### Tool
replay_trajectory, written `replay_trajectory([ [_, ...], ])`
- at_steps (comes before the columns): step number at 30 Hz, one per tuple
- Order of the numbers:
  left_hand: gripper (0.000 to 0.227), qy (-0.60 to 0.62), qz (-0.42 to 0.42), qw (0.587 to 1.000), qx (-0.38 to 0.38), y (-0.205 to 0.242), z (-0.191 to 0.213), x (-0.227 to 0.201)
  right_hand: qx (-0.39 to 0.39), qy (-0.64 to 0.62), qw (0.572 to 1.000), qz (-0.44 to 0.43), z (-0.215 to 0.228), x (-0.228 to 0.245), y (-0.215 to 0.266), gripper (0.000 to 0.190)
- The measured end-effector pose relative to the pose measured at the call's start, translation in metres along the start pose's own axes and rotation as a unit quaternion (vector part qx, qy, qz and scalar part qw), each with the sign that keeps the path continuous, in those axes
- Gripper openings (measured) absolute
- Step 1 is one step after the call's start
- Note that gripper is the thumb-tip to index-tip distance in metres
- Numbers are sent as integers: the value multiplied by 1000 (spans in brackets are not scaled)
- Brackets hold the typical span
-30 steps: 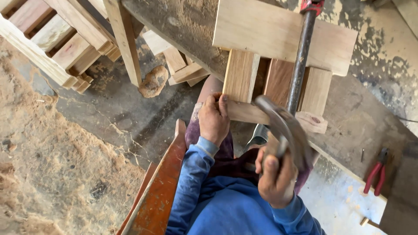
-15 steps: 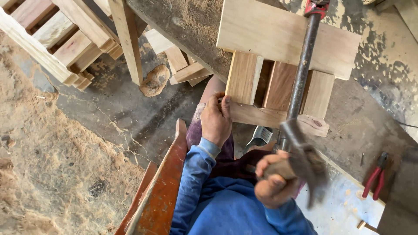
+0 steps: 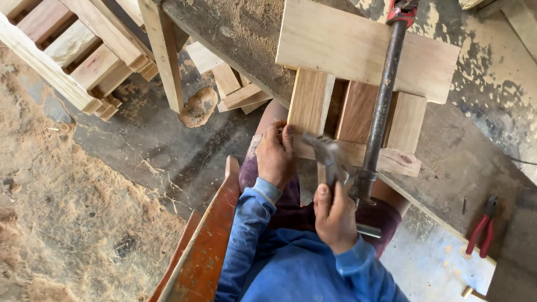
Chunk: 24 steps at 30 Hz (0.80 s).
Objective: The person hammers nails into a small wooden stool frame resting on a workbench, holding the frame steady with one hand while driving nails with a claw hammer. They reposition a bar clamp over the piece, adjust the wood, and finally lift the assembled stool frame off the bench.
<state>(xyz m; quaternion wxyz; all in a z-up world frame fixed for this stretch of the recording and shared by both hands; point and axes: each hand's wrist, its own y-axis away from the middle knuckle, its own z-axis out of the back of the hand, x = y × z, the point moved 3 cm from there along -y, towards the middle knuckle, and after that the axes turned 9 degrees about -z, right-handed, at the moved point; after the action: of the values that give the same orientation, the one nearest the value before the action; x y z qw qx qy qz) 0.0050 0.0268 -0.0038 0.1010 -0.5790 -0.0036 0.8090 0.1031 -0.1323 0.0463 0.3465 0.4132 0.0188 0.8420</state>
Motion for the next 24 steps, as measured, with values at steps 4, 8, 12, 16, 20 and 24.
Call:
replay_trajectory([
  [4,29,2,13,1000,-7,2,1,-3,14,-102,995,6,17,26,22,56],
  [8,29,4,-1,1000,-11,-2,0,-2,-114,-300,932,170,7,20,32,55],
  [12,28,-7,5,1000,8,1,1,-2,20,-40,998,-51,0,-2,0,53],
  [16,28,-2,17,1000,-1,1,0,-3,7,-142,990,4,22,39,22,54],
  [20,28,6,2,1000,-14,-2,2,-4,-122,-272,936,186,9,8,28,52],
  [24,29,5,22,1000,7,-3,-2,-1,32,0,999,-9,10,21,-5,51],
])
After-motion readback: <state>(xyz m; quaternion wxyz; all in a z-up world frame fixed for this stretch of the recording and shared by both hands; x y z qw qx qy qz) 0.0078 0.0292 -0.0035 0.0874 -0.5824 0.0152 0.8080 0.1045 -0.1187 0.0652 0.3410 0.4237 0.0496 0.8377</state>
